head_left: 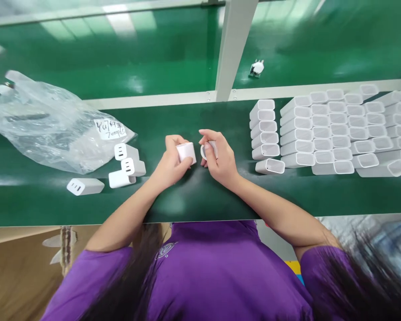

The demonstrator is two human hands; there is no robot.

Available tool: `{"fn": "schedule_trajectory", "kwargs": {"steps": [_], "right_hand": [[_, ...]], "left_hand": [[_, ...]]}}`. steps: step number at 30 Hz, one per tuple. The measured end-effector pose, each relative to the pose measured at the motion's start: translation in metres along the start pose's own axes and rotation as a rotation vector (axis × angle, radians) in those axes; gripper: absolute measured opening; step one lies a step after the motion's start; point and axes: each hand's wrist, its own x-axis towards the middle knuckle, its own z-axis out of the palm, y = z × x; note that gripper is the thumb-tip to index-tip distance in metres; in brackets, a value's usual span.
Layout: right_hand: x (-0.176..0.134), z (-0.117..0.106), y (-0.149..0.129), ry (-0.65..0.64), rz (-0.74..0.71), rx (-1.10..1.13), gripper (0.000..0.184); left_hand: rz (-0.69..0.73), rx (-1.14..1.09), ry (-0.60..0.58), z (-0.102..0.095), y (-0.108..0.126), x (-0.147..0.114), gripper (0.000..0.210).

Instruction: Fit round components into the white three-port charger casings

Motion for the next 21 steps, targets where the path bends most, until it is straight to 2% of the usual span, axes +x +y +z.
{"fn": "schedule_trajectory", "kwargs": {"steps": [3,5,8,10,13,16,19,21], "right_hand": [[0.003,0.0,0.008,-0.005,0.099,0.142,0.028],[0.004,0.001,0.012,-0.026,0.147,0.197,0.03],[0.003,0.004,0.015,-0.093,0.18,0.218,0.033],[0.003,0.006,0.015,-0.133,0.181,0.216,0.035],[0.004,0.005,0.013,-0.16,0.168,0.196,0.035],[0.004,0.003,0.013,-0.184,0.151,0.156,0.035],[0.003,0.002,0.015,-0.218,0.151,0.153,0.038],[0.003,0.002,0.017,-0.221,0.168,0.194,0.04]], "left_hand": [[0.05,0.152,0.176,-0.029,0.0,0.012,0.043],[0.069,0.227,0.214,-0.053,0.008,0.026,0.05],[-0.005,0.426,0.23,-0.087,0.032,0.066,0.053],[-0.077,0.649,0.286,-0.102,0.045,0.102,0.039],[-0.2,0.812,0.207,-0.106,0.05,0.155,0.031],[-0.325,0.838,0.158,-0.098,0.035,0.192,0.037],[-0.394,0.839,0.153,-0.095,0.011,0.208,0.053],[-0.308,0.81,0.109,-0.102,0.0,0.208,0.068]]}}
